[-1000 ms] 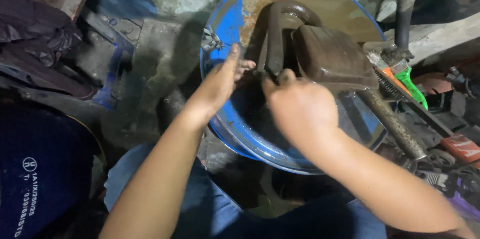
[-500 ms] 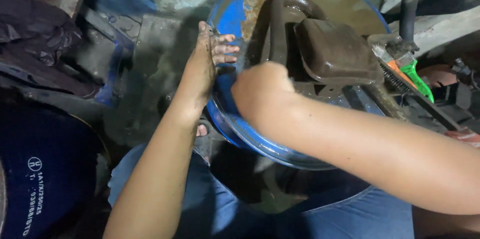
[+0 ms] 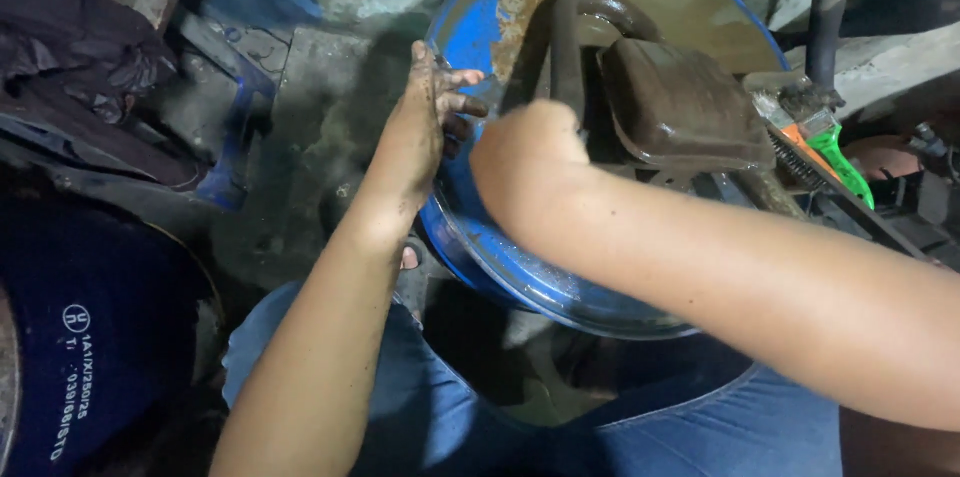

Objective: Cleaning and brushing rust off a motorcycle muffler part using a wire brush and hands.

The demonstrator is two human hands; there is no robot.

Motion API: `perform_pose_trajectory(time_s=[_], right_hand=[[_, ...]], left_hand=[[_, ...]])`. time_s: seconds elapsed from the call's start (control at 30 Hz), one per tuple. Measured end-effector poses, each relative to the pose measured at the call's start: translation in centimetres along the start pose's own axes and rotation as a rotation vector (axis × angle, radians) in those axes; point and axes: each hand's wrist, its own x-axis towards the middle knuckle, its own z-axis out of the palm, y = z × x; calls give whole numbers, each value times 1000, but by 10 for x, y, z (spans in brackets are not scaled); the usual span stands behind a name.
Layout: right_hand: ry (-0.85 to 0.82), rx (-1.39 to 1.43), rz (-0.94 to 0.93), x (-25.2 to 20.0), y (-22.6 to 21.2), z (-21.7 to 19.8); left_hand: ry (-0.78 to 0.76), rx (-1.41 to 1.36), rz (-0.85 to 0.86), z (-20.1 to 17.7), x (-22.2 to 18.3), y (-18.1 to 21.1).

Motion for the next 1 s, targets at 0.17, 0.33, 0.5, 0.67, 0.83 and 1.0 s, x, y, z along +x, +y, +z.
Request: perform_pose_trajectory(time_s=[0.17,0.33,0.5,0.67,0.83,1.0], right_hand=[[37,7,104,2,0,-5],[-14,17,-54,-12,12,3],[-11,-15,57,-79,112,-60],[125,225,319,-143,219,14],[18,83,521,-171,319,189],[75,398,602,-176,356,301]], left_hand=[[-6,18,-4,5,-4,1],[-6,46,-9,5,-15,9],[9,308,-174,13,-28,30],[-104,471,-178,24,-38,35],[-198,536,-191,36,-38,21],[-167,810,-208,50,-44,16]])
